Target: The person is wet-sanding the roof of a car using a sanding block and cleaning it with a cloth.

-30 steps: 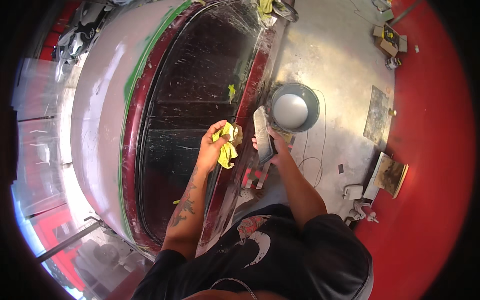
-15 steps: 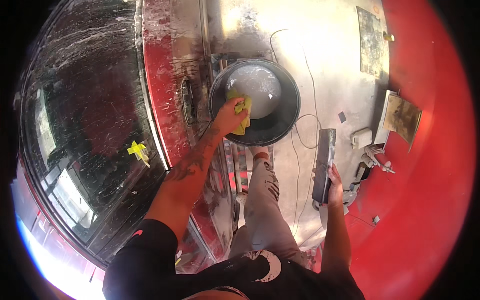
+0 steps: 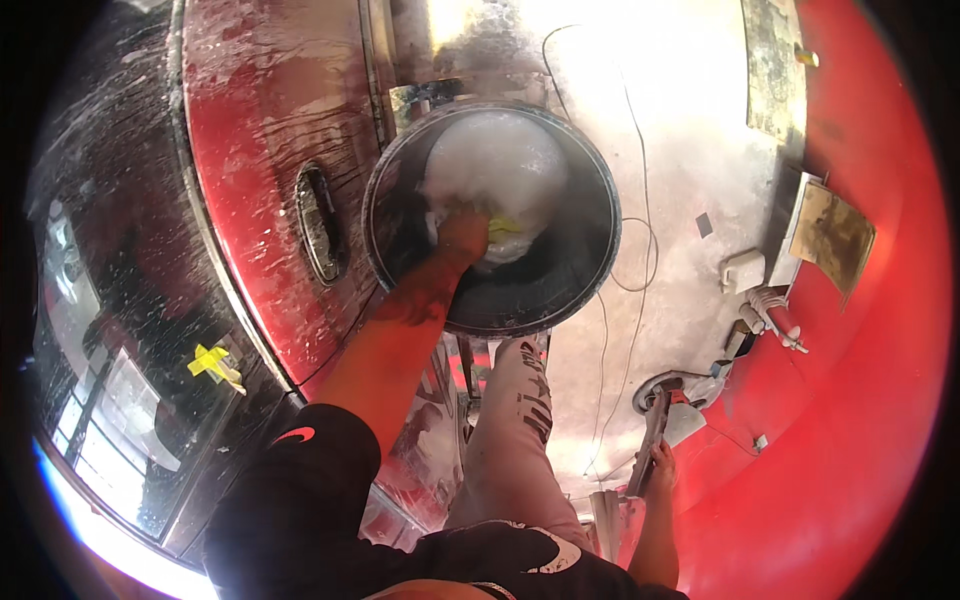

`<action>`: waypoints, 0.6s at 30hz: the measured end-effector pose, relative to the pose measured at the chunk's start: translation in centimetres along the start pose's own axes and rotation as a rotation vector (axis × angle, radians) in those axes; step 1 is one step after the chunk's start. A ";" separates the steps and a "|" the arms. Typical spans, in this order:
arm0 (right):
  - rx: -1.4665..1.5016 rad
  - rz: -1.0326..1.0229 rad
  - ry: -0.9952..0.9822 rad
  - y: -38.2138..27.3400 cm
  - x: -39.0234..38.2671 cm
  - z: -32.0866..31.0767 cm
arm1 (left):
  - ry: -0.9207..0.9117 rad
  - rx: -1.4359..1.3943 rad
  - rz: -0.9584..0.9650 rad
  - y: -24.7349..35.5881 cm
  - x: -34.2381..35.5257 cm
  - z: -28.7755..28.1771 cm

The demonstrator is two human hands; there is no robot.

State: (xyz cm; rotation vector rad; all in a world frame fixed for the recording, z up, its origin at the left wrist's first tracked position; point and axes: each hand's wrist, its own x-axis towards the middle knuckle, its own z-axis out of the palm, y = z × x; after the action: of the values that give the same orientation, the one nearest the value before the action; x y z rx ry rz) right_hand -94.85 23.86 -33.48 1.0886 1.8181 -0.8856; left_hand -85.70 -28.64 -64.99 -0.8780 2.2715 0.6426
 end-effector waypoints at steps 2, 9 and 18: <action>-0.052 -0.031 -0.096 -2.5 0.9 1.3 | 0.065 -0.170 0.094 0.9 -3.2 -4.0; 0.054 -0.272 -0.411 -12.1 -1.1 6.5 | 0.205 -0.738 -0.023 4.4 -22.8 -22.0; -0.037 -0.439 -0.699 -17.0 -14.2 17.7 | 0.999 -0.963 0.092 -6.0 -58.5 -42.1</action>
State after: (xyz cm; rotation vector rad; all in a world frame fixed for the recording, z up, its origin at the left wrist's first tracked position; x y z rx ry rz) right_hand -101.13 -2.58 -25.47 0.2723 1.4663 -1.2843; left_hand -62.10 -34.09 3.21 -1.8620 2.8215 1.7074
